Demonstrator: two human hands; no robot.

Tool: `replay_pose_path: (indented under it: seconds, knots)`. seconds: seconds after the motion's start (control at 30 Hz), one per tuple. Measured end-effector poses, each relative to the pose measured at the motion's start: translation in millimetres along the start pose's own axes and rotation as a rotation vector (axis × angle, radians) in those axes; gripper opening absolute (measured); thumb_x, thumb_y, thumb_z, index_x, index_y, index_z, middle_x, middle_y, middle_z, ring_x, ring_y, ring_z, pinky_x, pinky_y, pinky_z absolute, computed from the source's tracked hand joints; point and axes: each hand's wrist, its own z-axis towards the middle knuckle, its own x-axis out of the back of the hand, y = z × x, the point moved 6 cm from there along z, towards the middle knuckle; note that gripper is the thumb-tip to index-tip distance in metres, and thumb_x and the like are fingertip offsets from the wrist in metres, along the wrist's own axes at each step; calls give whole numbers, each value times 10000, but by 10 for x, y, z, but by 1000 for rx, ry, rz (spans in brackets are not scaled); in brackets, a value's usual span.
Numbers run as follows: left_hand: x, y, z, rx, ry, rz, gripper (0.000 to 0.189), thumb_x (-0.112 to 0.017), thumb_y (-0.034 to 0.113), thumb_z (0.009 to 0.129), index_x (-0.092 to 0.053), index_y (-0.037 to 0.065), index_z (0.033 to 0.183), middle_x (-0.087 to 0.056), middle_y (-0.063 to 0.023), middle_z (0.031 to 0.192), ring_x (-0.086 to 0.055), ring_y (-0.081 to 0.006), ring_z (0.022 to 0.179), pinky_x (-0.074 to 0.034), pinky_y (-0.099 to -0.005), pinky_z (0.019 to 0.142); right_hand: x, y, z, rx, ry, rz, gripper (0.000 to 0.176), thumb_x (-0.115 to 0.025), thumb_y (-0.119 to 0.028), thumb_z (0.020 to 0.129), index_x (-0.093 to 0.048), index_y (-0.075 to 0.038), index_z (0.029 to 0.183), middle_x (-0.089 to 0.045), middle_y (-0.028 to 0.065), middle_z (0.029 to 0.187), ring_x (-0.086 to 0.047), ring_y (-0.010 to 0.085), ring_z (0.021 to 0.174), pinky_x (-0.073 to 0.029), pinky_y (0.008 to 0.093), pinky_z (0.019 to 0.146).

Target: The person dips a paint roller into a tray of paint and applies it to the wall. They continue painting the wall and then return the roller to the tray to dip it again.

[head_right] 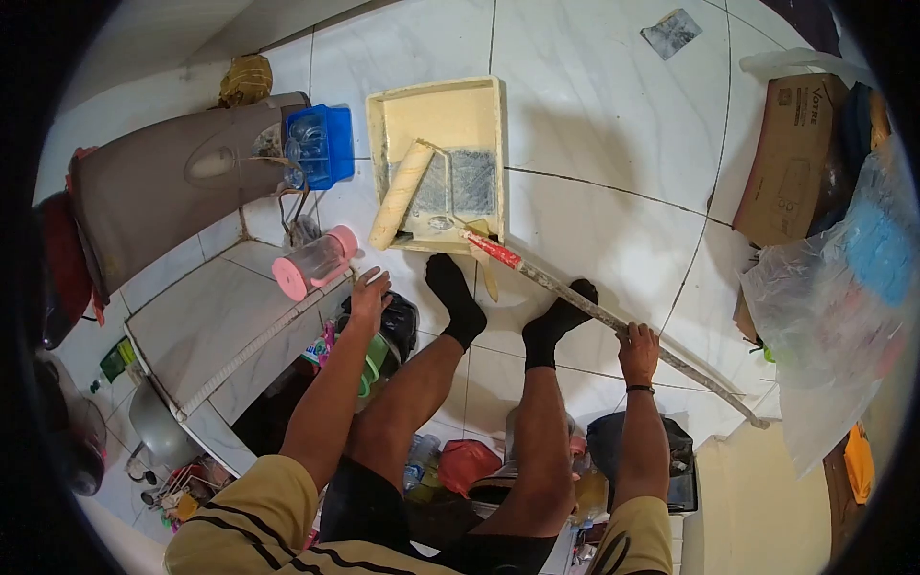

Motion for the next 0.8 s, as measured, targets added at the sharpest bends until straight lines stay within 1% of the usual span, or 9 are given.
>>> replay_pose_path:
  seconds: [0.47,0.53,0.57,0.6,0.63,0.67,0.7,0.77,0.8]
  knots:
    - [-6,-60,31,24,-36,-43,537,-680,207,897,-453,88,1370,-590,-53,1229,-548,-199,1135,-428,-403,911,-231,66,157,-108,-72,-47,254,-724,-159,790,-623,-44,993,-618,134,965,-589,339,959,-482,454,829]
    - [23,-79,45,2,-61,-42,502,-636,206,920,-449,95,1373,-582,-68,1254,-544,-224,1162,-428,-432,953,-323,102,156,-104,-123,-94,209,-668,-115,806,-622,-22,989,-619,157,972,-587,353,960,-473,459,851]
    - [44,-117,95,2,-125,-28,502,-636,206,920,-449,95,1373,-582,-68,1254,-544,-224,1162,-428,-432,953,-425,146,139,-71,-67,-49,180,-627,-75,801,-619,-18,971,-618,166,966,-583,360,954,-467,464,857]
    - [144,-187,197,-3,-137,-78,470,-577,199,944,-437,112,1384,-559,-86,1291,-527,-240,1195,-419,-467,983,-498,240,100,-61,-1,-23,162,-586,-36,796,-615,-14,954,-617,176,960,-580,366,949,-461,469,864]
    - [178,-271,322,-1,-155,-129,441,-517,192,968,-424,129,1394,-537,-104,1327,-509,-255,1228,-410,-502,1012,-507,258,106,-76,-42,-22,168,-534,4,771,-605,-24,920,-618,184,957,-573,376,942,-453,475,872]
    - [187,-243,330,33,-166,-201,553,-655,148,899,-419,131,1399,-580,-92,1262,-536,-245,1170,-405,-486,995,-448,211,111,-73,-15,-15,165,-528,16,763,-599,-43,900,-623,177,945,-578,365,937,-457,468,877]
    - [170,-194,309,39,-135,-118,541,-648,182,915,-410,146,1400,-569,-82,1282,-546,-236,1156,-411,-484,968,-431,197,133,-191,-210,-138,181,-539,-10,801,-608,-52,963,-632,153,999,-582,337,987,-451,443,912]
    - [164,-188,359,29,-136,-65,599,-674,254,905,-388,163,1424,-547,-74,1323,-549,-260,1159,-406,-508,955,-249,117,119,-327,-340,-182,291,-612,-113,859,-590,-68,1145,-597,132,1193,-511,281,1219,-386,397,1051]
    - [156,-142,368,42,-120,-53,648,-702,293,888,-378,168,1435,-543,-73,1333,-545,-273,1167,-403,-520,956,-229,114,129,-353,-398,-205,402,-661,-164,837,-576,-73,1219,-581,146,1240,-513,284,1218,-375,414,1072]
